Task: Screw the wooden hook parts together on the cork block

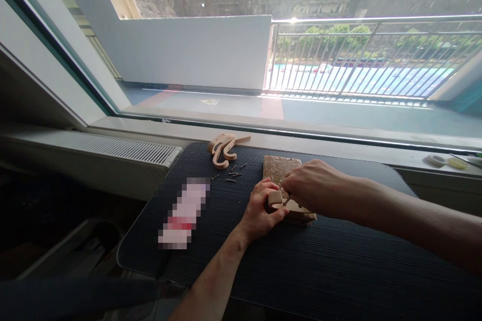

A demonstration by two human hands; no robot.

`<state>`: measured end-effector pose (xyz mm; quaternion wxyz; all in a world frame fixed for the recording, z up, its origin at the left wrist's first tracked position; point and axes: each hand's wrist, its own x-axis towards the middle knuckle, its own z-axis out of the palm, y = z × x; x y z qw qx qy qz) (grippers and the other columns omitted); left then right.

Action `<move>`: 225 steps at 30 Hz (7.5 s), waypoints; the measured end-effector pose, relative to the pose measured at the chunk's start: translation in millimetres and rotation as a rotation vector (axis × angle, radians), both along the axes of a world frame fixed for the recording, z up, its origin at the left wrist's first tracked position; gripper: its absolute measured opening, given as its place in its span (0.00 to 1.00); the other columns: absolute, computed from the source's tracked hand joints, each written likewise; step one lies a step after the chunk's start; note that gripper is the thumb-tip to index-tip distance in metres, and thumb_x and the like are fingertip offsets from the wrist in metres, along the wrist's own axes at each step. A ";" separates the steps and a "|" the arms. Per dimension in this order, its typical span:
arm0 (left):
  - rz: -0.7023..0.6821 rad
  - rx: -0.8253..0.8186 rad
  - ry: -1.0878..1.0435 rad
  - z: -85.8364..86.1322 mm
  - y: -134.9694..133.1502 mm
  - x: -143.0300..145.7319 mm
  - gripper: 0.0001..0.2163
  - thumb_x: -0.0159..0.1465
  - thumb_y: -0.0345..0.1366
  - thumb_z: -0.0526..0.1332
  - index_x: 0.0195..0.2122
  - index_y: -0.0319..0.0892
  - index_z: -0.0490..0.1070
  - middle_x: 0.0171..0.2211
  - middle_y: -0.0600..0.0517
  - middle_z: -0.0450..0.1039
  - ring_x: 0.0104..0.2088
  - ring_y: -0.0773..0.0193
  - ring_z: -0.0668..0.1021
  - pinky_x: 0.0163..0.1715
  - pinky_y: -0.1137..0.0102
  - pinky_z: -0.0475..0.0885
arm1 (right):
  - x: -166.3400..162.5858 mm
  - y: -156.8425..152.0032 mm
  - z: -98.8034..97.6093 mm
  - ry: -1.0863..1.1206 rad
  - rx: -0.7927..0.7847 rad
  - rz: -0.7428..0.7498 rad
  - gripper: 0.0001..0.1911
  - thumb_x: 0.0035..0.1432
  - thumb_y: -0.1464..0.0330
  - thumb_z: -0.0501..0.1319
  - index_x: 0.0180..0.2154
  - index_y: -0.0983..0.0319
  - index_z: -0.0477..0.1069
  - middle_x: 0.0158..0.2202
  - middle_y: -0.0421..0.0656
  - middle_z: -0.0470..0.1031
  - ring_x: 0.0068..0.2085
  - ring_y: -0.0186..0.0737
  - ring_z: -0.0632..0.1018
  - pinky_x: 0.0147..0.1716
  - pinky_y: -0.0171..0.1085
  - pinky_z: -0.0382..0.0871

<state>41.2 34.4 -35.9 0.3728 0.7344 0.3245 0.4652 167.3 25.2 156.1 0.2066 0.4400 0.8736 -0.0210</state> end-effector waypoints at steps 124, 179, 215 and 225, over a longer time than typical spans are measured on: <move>-0.001 -0.008 -0.030 -4.5 0.0 0.4 0.17 0.50 0.32 0.68 0.41 0.43 0.69 0.49 0.48 0.67 0.59 0.55 0.64 0.59 0.58 0.60 | -3.3 -12.0 -1.1 -0.050 0.051 0.033 0.08 0.52 0.79 0.58 0.29 0.64 0.74 0.28 0.46 0.77 0.31 0.39 0.77 0.22 0.33 0.56; 0.004 -0.005 0.007 -0.2 -0.9 0.4 0.17 0.51 0.32 0.68 0.42 0.45 0.71 0.48 0.48 0.68 0.59 0.53 0.63 0.59 0.56 0.60 | -6.2 -7.7 0.3 -0.029 0.017 0.040 0.08 0.52 0.79 0.58 0.31 0.65 0.74 0.29 0.47 0.77 0.33 0.42 0.78 0.24 0.35 0.59; 0.013 -0.001 -0.047 -3.2 -2.1 0.7 0.18 0.51 0.32 0.68 0.43 0.44 0.69 0.50 0.48 0.67 0.58 0.55 0.65 0.59 0.58 0.61 | -5.4 -11.5 7.0 0.005 0.005 -0.024 0.08 0.53 0.74 0.59 0.36 0.64 0.73 0.32 0.46 0.76 0.33 0.41 0.77 0.25 0.34 0.58; 0.008 0.007 -0.033 -4.9 0.4 0.9 0.17 0.50 0.33 0.68 0.41 0.44 0.70 0.48 0.49 0.68 0.58 0.54 0.64 0.59 0.58 0.60 | -6.4 -19.9 8.4 0.012 -0.024 0.048 0.13 0.52 0.83 0.56 0.34 0.64 0.74 0.37 0.46 0.76 0.39 0.40 0.77 0.32 0.33 0.64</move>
